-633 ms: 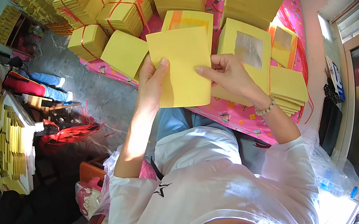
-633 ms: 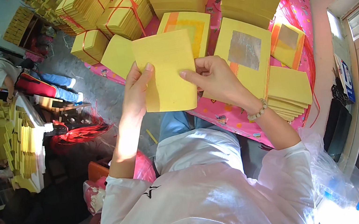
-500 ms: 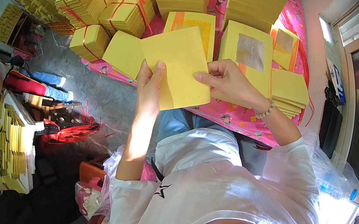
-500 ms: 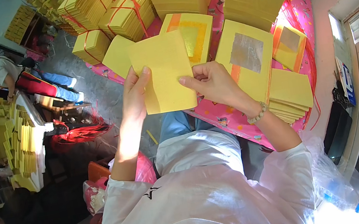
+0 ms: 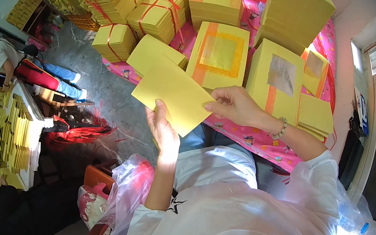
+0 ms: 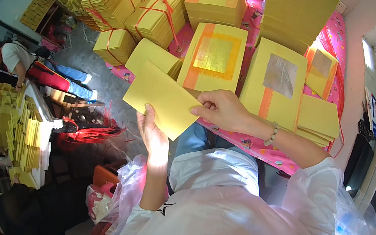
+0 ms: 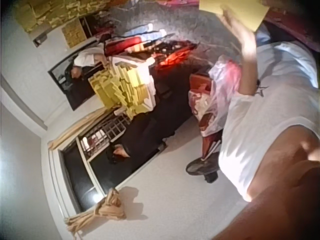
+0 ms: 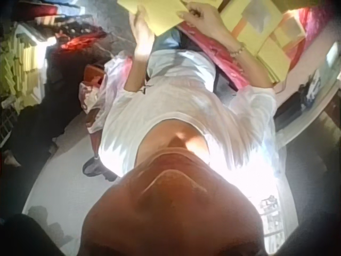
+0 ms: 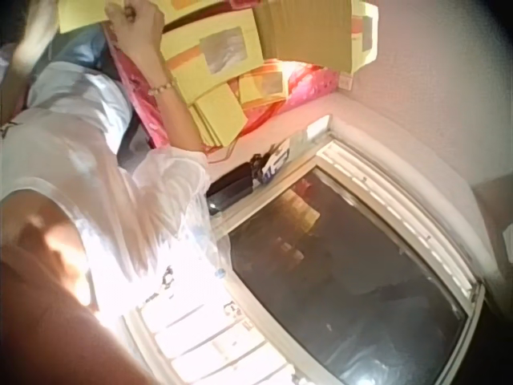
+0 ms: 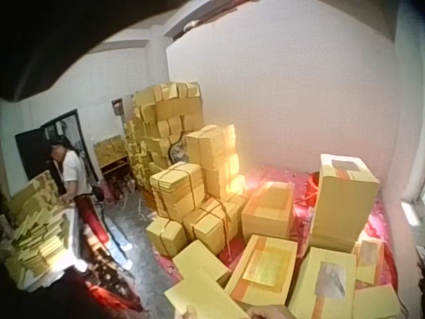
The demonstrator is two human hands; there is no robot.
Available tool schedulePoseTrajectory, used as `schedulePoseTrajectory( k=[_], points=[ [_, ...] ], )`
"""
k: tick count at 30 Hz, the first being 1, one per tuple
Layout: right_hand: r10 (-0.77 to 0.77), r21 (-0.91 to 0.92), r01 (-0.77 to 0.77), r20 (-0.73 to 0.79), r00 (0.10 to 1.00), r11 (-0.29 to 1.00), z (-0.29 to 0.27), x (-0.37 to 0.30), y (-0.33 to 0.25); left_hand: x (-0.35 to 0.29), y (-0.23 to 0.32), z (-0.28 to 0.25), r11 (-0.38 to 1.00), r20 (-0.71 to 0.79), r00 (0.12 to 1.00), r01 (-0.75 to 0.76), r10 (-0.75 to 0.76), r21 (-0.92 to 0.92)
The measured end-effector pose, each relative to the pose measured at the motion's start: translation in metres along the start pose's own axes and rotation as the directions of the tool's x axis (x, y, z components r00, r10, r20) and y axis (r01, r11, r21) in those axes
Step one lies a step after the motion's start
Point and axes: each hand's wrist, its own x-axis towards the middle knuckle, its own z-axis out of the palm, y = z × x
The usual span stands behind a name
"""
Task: The person repeatedly picks up yellow rectangular paper sheets from a stack on a pink tablecloth, folds them in half, and places them onto a separate pile. The process is continuous and repetitive, with the person handling the paper by hand without tools.
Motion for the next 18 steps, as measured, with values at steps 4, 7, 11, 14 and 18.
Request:
schedulePoseTrajectory(
  k=[4,7,11,14,18],
  points=[
    [0.061,0.045,-0.063,0.05,0.997,0.997,-0.003,0.016,-0.006,0.019,0.015,-0.016,0.993,0.066,0.994,0.084,-0.089,0.08],
    [-0.013,0.183,0.008,0.028,1.0,0.983,-0.001,0.035,0.005,0.042,0.026,-0.019,0.992,0.06,0.997,0.034,-0.042,0.12],
    [-0.161,0.01,0.164,-0.137,0.978,0.986,-0.011,0.044,-0.008,0.09,0.032,-0.027,0.987,0.049,0.998,-0.039,0.032,0.157],
    [-0.2,-0.075,0.189,-0.19,0.961,0.979,-0.024,0.047,-0.003,0.127,0.023,-0.032,0.971,0.034,0.997,-0.075,0.069,0.229],
    [-0.158,-0.106,0.138,-0.213,0.964,0.985,-0.033,0.045,0.012,0.162,0.0,-0.048,0.942,0.015,0.997,-0.078,0.078,0.326]
  ],
)
